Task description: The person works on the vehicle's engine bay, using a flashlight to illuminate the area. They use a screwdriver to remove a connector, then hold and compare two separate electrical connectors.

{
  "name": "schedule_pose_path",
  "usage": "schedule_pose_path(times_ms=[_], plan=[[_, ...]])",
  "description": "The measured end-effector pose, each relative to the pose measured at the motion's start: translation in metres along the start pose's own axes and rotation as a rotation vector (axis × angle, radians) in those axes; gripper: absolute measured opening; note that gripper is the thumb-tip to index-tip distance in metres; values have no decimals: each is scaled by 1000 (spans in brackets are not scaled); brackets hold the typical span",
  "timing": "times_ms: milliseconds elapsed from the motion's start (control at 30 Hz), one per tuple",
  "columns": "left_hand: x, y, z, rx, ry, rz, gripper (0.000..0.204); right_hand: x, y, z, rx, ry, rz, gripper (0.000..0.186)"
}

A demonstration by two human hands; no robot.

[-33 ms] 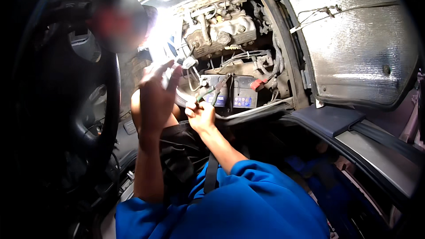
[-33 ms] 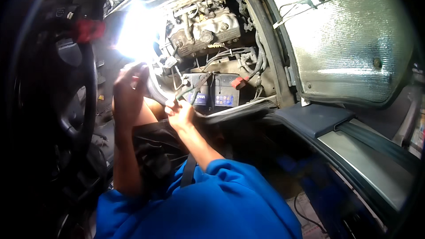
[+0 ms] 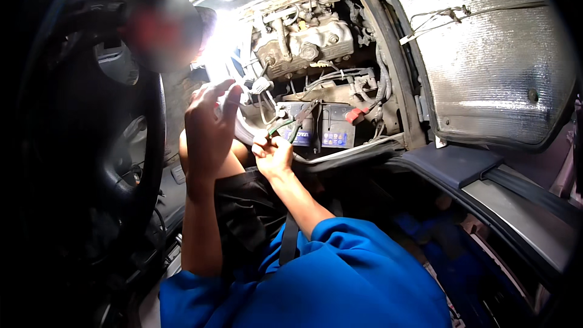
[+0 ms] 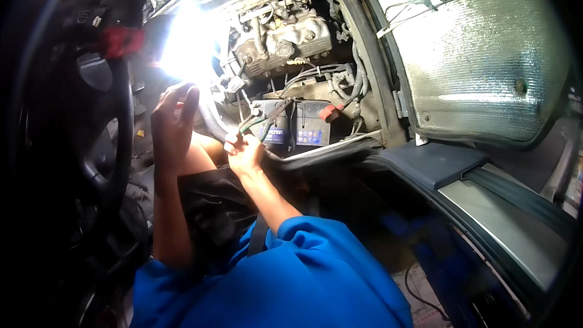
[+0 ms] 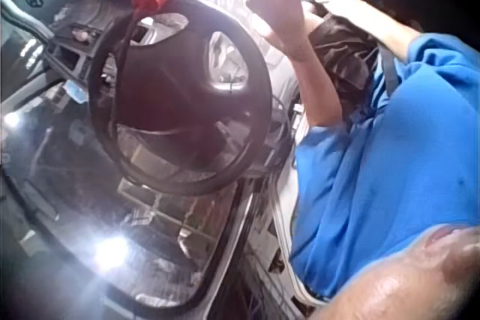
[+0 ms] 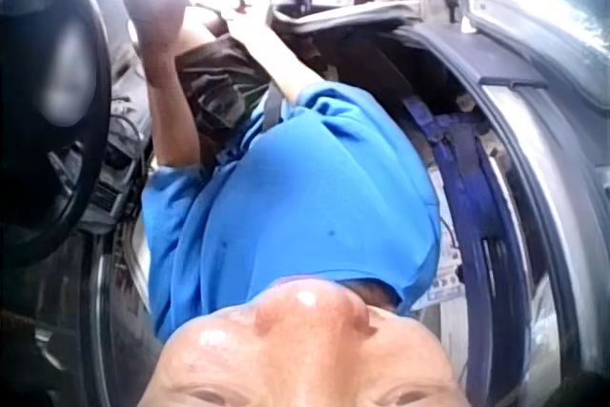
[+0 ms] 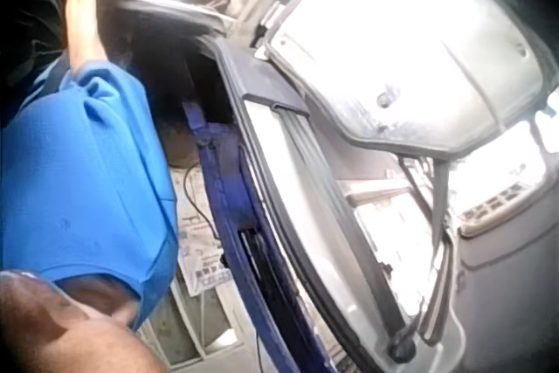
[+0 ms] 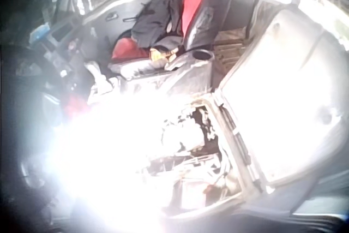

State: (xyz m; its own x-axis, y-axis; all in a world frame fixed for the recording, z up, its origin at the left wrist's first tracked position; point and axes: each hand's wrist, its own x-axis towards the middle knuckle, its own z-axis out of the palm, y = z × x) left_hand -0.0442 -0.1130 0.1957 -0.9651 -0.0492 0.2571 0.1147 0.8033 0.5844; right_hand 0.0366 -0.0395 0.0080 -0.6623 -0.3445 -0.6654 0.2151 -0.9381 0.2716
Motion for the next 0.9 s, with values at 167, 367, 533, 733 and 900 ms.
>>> schedule_pose_path(times_ms=[167,367,533,733,900], plan=[[-19,-24,34,-88,-373,-281,36,-20,-8,-3,-55,-38,84,13],[-53,-8,143,174,-804,-313,42,-66,-84,-11,-498,36,255,27],[-75,-12,175,3,-670,-407,44,-76,-152,-17,-727,67,384,32],[-90,-18,198,-161,-525,-615,59,-74,-180,-4,-789,84,455,34],[-76,-23,193,-350,-615,-770,55,-67,-188,-1,-709,46,494,41]])
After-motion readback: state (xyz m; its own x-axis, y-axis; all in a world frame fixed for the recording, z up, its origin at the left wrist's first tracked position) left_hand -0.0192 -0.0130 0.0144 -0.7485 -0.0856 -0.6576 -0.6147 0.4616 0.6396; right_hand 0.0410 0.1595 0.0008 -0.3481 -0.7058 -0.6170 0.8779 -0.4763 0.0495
